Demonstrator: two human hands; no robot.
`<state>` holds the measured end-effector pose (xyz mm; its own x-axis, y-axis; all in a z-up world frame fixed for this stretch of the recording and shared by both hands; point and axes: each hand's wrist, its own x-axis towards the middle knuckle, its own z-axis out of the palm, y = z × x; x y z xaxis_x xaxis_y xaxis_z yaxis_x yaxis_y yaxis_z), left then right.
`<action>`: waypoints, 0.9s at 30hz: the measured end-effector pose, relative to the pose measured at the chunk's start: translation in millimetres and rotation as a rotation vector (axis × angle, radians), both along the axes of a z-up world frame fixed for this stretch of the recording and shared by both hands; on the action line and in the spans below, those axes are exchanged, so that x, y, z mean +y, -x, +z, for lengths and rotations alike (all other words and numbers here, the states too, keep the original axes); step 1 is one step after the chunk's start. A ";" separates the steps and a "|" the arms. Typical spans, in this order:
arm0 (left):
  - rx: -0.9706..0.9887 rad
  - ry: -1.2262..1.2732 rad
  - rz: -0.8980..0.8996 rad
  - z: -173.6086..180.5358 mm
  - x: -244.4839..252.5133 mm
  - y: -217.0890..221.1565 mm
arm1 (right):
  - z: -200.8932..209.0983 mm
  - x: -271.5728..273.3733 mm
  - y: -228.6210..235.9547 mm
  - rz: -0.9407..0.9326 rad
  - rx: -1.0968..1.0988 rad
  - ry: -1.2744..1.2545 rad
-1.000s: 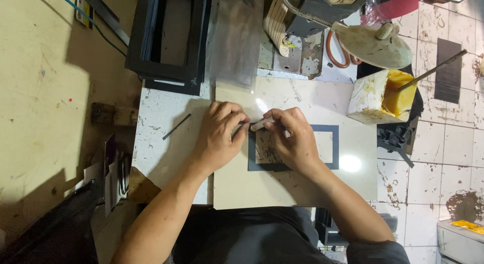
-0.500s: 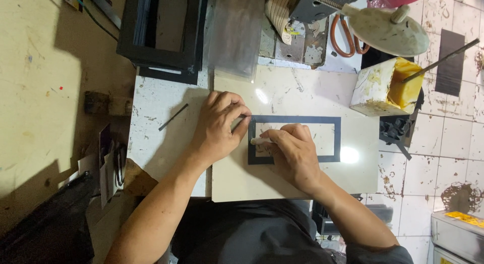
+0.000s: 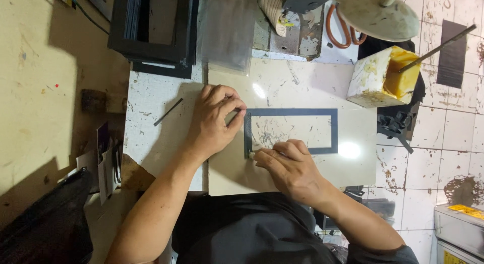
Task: Applying glue to the edges of a leather frame and attaching it to another leather piece.
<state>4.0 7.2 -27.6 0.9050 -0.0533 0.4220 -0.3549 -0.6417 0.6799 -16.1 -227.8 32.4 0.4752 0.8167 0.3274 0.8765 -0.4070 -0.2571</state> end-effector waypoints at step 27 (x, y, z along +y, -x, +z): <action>0.094 -0.505 -0.186 10.5 -34.0 37.0 | 52.9 -164.0 -150.7 -0.760 -0.093 -0.023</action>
<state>-33.0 -26.7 -17.1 0.8938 -0.3909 0.2199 -0.4457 -0.8290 0.3379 134.6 -391.8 85.4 0.8731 0.2689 0.4067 0.3763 -0.9021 -0.2115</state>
